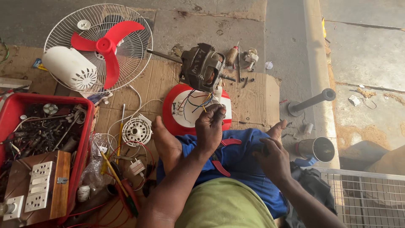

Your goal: The person connects wires to a fan motor and uses adhesive tape to secure electrical connections. The person then handles a decorative base component and works on the internal wiring.

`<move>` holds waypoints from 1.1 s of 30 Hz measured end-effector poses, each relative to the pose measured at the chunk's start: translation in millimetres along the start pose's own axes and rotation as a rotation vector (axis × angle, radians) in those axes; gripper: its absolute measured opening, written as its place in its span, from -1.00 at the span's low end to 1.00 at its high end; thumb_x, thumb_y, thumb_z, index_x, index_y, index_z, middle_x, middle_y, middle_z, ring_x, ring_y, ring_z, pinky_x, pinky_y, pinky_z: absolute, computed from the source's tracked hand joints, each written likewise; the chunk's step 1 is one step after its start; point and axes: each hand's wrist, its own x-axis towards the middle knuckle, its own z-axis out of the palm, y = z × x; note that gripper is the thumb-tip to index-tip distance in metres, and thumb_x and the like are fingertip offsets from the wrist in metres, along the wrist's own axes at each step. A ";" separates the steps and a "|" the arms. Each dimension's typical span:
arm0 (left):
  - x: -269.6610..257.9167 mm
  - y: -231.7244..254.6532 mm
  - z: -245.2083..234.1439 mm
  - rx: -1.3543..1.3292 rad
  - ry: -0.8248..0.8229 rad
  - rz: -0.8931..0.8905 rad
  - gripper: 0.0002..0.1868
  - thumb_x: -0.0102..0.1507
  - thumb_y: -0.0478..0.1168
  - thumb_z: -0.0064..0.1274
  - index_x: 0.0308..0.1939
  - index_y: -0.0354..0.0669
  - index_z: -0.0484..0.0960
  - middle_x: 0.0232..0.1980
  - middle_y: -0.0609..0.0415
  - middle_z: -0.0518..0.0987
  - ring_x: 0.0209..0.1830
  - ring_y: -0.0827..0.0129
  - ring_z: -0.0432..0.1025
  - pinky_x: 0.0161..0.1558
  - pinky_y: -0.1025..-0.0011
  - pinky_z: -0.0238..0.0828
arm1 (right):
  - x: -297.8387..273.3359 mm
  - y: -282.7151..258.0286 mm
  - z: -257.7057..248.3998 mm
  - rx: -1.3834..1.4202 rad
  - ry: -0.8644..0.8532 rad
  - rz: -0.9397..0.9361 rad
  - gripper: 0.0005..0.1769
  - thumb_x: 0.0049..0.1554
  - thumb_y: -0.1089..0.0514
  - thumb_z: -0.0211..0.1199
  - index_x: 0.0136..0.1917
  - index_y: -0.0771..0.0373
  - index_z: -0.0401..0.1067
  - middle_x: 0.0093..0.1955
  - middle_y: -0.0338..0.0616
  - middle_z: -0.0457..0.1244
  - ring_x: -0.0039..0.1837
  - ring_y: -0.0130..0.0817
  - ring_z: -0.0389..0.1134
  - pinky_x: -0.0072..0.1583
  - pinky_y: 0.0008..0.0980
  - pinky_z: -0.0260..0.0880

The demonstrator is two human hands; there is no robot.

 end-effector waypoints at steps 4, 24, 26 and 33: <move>-1.4 -0.8 0.1 -0.053 0.000 -0.014 -0.88 0.40 -0.30 0.10 -0.11 -0.32 0.66 -0.23 0.19 0.59 -0.28 0.62 0.37 -0.20 0.58 0.39 | 52.6 -55.1 -10.9 -0.005 -0.012 -0.170 -0.65 0.05 0.02 0.51 0.06 0.21 0.62 0.10 -0.03 0.43 0.12 -0.08 0.47 0.50 0.17 -0.09; 18.4 26.6 -40.2 0.287 -0.015 0.227 -0.91 0.33 -0.40 0.15 -0.09 -0.30 0.67 -0.24 0.04 0.63 -0.30 0.48 0.50 -0.24 0.48 0.44 | 152.4 -107.2 22.1 0.383 -0.354 0.001 -0.62 0.18 0.02 0.33 0.17 0.29 0.54 0.04 -0.15 0.46 0.11 -0.42 0.46 0.16 -0.35 0.42; 21.7 26.8 -45.0 0.321 -0.045 0.141 -0.97 0.35 -0.40 0.14 -0.14 -0.31 0.65 -0.29 0.02 0.61 -0.34 0.43 0.49 -0.28 0.45 0.42 | 151.9 -106.0 22.9 0.427 -0.394 -0.014 -0.61 0.19 0.03 0.32 0.18 0.31 0.54 0.03 -0.15 0.47 0.10 -0.42 0.45 0.16 -0.35 0.43; 24.6 31.0 -49.1 0.397 -0.120 0.179 -0.92 0.33 -0.42 0.11 -0.11 -0.31 0.65 -0.21 -0.04 0.61 -0.27 0.32 0.53 -0.23 0.38 0.42 | 136.7 -102.7 15.8 0.471 -0.272 -0.424 -0.81 0.12 0.35 0.25 0.03 0.22 0.51 0.30 -0.03 0.31 0.28 -0.26 0.39 0.25 -0.23 0.48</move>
